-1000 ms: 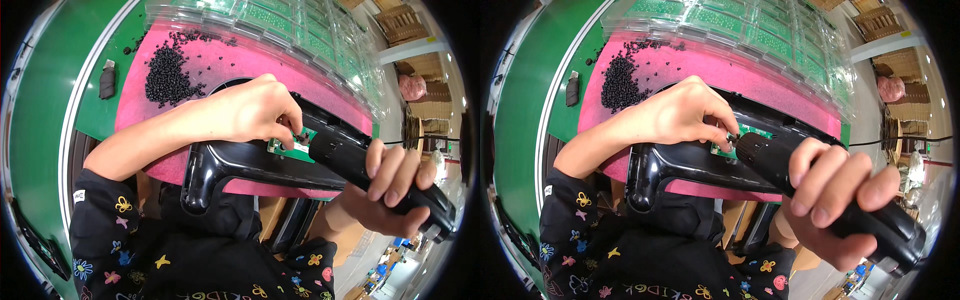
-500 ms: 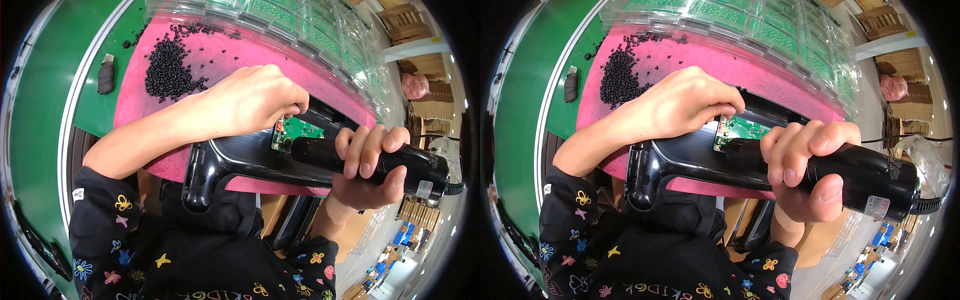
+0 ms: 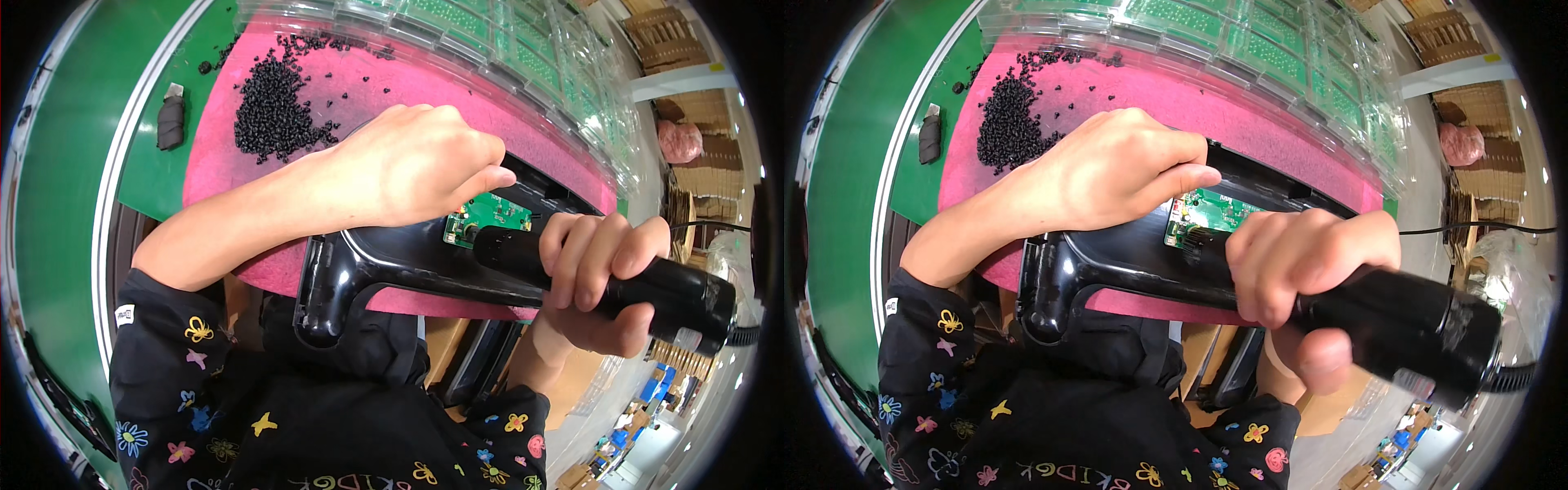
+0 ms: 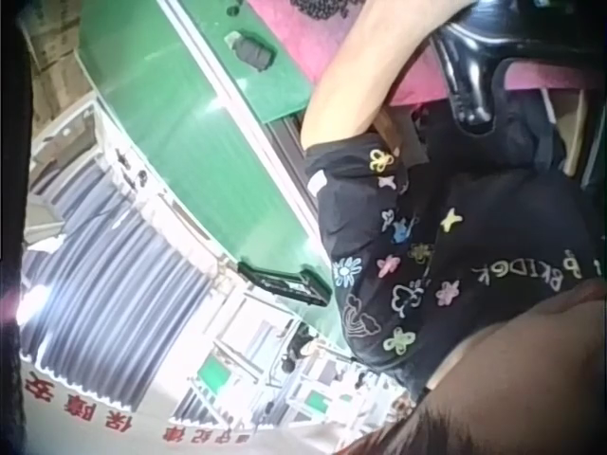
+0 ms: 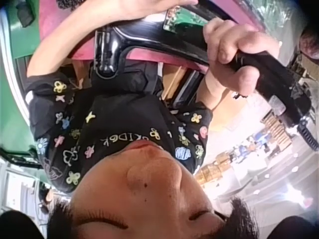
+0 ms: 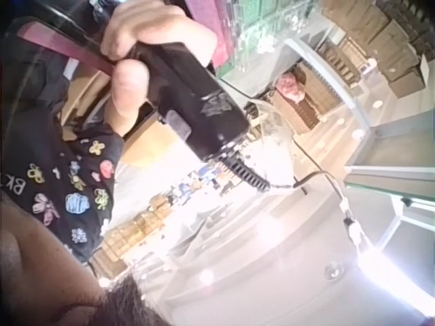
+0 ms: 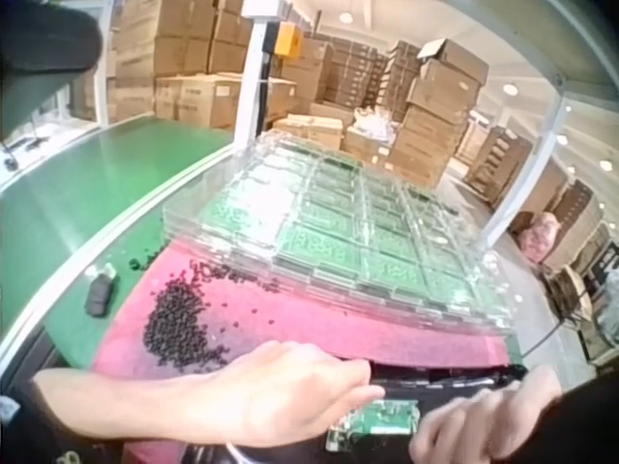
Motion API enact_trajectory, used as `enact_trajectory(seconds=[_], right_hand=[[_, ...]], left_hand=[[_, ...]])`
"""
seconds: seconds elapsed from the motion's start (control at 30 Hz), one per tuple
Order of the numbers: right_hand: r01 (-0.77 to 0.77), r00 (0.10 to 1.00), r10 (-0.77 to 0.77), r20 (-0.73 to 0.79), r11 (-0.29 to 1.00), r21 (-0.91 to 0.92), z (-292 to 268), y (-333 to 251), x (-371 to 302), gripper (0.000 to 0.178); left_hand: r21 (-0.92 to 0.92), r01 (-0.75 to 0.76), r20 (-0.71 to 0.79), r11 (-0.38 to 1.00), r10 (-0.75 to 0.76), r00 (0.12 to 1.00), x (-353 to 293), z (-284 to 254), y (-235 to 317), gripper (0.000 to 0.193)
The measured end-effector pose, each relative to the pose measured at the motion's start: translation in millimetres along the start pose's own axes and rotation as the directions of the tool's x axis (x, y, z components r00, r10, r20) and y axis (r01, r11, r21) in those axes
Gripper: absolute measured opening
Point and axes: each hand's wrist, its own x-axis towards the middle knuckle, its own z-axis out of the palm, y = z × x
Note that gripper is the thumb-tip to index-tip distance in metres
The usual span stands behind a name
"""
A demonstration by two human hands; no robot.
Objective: The recorder is assembling electronic components by placing circuit boards into plastic housings and securing them with an electric screwdriver.
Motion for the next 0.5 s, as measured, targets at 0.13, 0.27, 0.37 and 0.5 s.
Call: enact_trajectory(seconds=[0.13,0.27,0.37,0.5], right_hand=[[-0.023,0.988,0.013,0.155,0.998,0.058,0,5,8,0.046],[-0.043,0.998,0.045,0.035,0.998,-0.054,14,11,11,0.038],[-0.033,0.995,0.037,0.087,0.998,-0.047,14,10,12,0.039],[-0.012,0.996,0.017,0.09,0.998,-0.059,9,11,12,0.039]], left_hand=[[0.022,0.023,-0.004,0.999,-0.023,1.0,2,1,3,0.028],[-0.024,0.013,-0.063,1.0,-0.014,0.998,-1,5,-1,0.023],[-0.036,-0.015,-0.066,0.999,0.012,0.998,-1,1,0,0.019],[-0.031,-0.032,0.022,0.999,0.033,0.999,0,-2,2,0.018]])
